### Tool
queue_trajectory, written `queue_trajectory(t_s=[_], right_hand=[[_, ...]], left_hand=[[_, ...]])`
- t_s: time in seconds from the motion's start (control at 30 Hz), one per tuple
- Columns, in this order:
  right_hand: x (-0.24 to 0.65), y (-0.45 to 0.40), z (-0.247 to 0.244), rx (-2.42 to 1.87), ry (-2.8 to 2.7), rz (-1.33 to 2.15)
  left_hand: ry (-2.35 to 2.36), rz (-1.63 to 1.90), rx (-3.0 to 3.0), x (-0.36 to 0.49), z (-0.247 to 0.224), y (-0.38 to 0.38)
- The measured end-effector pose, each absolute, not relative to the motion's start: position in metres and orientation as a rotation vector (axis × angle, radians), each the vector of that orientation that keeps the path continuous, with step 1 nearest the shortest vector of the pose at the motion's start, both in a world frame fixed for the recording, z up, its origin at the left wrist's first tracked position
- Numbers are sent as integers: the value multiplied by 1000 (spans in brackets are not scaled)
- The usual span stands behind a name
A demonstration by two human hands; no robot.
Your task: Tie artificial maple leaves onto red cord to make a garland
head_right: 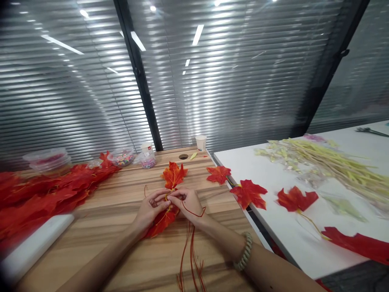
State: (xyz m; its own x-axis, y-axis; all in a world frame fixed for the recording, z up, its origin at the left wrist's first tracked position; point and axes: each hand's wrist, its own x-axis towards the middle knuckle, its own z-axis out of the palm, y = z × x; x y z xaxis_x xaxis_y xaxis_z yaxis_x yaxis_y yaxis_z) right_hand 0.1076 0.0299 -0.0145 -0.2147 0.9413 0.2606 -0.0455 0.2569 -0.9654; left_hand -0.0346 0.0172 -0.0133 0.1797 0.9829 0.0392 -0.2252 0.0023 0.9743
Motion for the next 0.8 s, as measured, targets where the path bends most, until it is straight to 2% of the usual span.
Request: queue_trajectory(t_s=[0.8], right_hand=[[107, 22, 0, -917, -1354, 1332]], left_hand=[[947, 1208, 1398, -39, -18, 20]])
